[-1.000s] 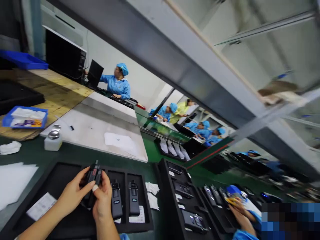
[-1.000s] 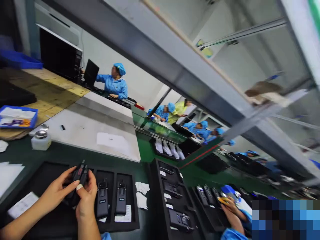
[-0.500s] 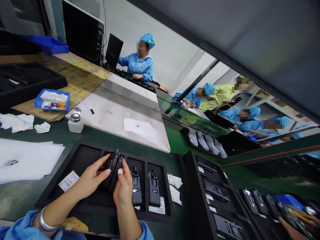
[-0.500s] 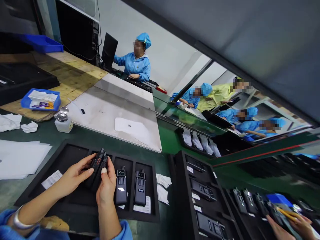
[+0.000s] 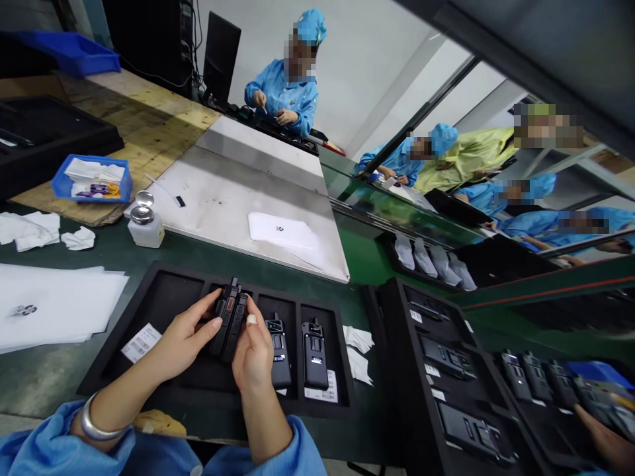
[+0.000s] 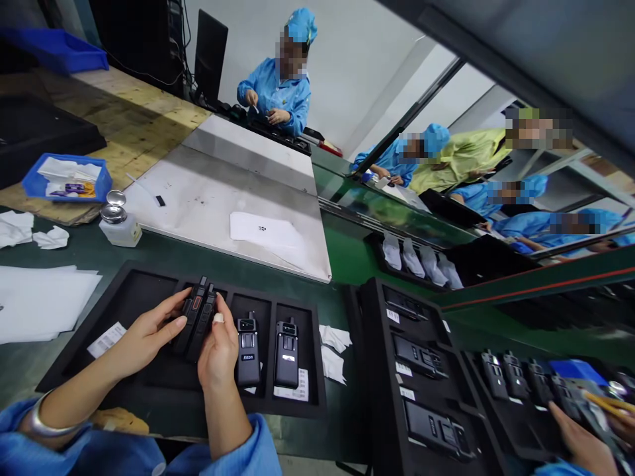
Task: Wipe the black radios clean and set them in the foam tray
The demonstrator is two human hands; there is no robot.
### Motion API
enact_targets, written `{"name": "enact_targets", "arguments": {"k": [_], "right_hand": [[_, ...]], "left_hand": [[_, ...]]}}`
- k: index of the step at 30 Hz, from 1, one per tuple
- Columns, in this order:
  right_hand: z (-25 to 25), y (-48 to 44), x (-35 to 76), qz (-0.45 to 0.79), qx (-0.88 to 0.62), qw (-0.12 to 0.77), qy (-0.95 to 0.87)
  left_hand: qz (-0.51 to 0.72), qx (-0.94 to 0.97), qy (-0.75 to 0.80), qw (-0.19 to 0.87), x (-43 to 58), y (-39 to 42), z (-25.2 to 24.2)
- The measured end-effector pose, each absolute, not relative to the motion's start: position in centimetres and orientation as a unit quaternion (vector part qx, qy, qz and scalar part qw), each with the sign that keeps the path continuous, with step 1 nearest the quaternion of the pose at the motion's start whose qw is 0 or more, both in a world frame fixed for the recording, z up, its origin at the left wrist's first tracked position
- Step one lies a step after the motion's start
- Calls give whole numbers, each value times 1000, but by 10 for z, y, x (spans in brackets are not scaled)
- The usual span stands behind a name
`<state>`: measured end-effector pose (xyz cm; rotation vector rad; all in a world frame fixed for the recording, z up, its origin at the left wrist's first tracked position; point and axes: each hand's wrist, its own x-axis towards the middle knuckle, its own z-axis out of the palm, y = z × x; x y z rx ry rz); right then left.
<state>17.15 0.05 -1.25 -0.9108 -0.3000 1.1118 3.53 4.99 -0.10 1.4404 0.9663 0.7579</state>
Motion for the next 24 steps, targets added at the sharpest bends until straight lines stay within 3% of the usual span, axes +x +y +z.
{"name": "enact_targets", "arguments": {"k": [12, 24], "right_hand": [[8, -11, 169, 494, -367, 740, -271], [-5, -64, 165, 473, -384, 683, -403]], "left_hand": [[385, 589, 347, 620, 31, 47, 7], [328, 761, 318, 461, 1, 2, -8]]}}
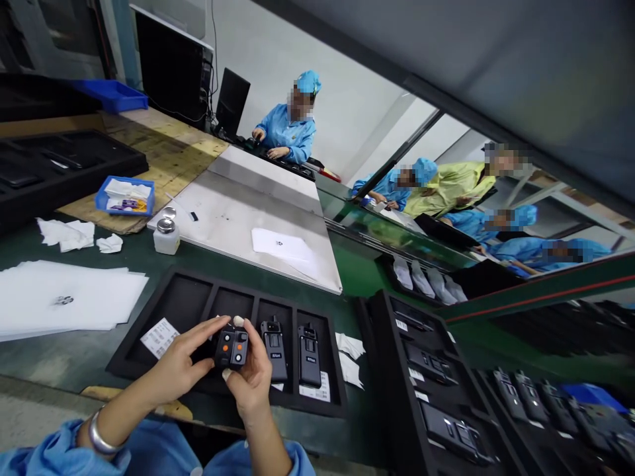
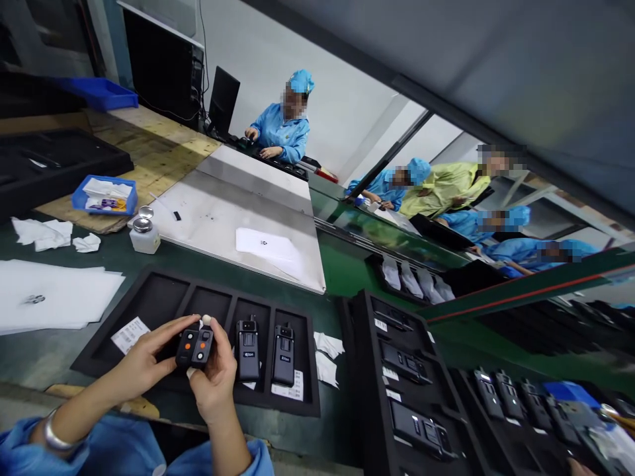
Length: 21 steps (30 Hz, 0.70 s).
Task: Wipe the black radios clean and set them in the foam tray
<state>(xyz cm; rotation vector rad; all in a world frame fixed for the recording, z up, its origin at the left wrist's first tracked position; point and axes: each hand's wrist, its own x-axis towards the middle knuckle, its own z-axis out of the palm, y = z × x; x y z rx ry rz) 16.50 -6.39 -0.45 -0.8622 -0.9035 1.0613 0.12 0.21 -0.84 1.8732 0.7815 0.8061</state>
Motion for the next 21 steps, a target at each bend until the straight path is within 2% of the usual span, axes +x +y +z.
{"name": "enact_targets", "arguments": {"k": [21], "right_hand": [[-10, -57, 171, 484, -400, 656, -418]], "left_hand": [[311, 763, 334, 458, 8, 11, -2]]}}
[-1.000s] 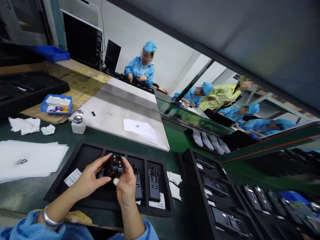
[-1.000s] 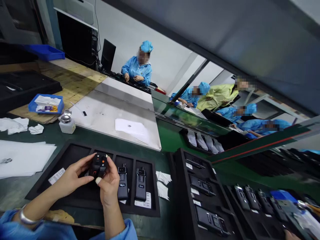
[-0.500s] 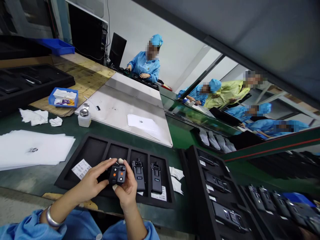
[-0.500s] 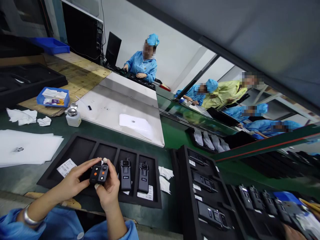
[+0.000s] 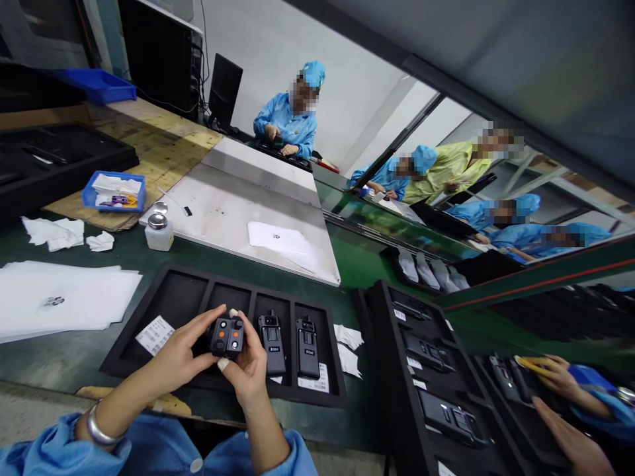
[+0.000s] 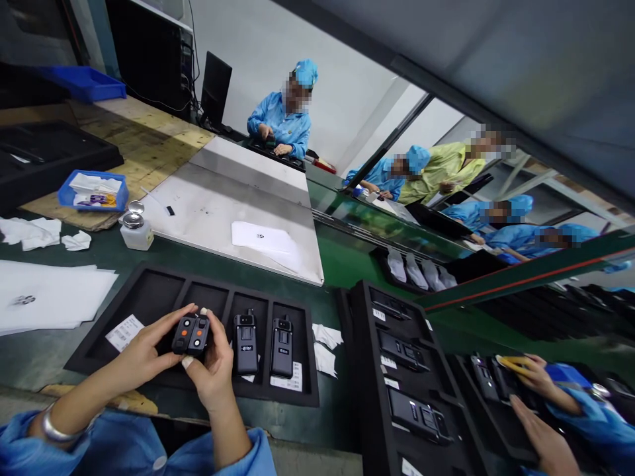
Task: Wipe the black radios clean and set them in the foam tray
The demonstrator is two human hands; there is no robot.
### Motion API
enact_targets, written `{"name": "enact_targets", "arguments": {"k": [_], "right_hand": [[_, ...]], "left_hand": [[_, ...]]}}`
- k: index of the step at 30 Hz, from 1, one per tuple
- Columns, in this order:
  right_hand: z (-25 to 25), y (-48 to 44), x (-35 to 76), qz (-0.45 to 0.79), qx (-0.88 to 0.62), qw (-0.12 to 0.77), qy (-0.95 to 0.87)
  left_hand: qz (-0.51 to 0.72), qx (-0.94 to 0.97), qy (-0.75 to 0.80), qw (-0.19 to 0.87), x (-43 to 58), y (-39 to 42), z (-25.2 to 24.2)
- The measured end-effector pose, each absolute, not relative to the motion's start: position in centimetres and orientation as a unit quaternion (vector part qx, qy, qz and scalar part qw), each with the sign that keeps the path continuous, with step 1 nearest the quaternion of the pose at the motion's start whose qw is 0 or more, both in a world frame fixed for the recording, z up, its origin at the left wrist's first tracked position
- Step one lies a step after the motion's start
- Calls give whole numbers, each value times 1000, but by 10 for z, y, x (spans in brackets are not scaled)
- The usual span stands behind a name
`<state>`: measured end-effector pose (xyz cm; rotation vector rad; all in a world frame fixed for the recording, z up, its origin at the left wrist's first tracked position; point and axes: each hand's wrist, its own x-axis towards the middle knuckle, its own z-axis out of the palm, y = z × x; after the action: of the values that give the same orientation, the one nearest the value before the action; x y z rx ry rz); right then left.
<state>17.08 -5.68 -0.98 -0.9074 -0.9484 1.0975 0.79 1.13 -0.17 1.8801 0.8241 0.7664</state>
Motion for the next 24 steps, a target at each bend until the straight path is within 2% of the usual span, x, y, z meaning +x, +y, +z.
{"name": "enact_targets", "arguments": {"k": [5, 8, 13, 16, 18, 24], "right_hand": [[-12, -57, 167, 447, -453, 630, -445], [-16, -53, 165, 419, -465, 648, -434], [-17, -30, 172, 371, -515, 708, -310], [-7, -20, 178, 426, -494, 737, -178], [2, -20, 177, 493, -462, 726, -126], [24, -34, 153, 600, -424, 666, -132]], "left_hand": [[319, 749, 342, 469, 9, 13, -2], [323, 711, 356, 514, 11, 18, -2], [445, 463, 402, 653, 19, 35, 4], [455, 383, 420, 686, 21, 36, 15], [435, 341, 420, 720, 22, 31, 25], [385, 257, 392, 795, 23, 9, 51]]}}
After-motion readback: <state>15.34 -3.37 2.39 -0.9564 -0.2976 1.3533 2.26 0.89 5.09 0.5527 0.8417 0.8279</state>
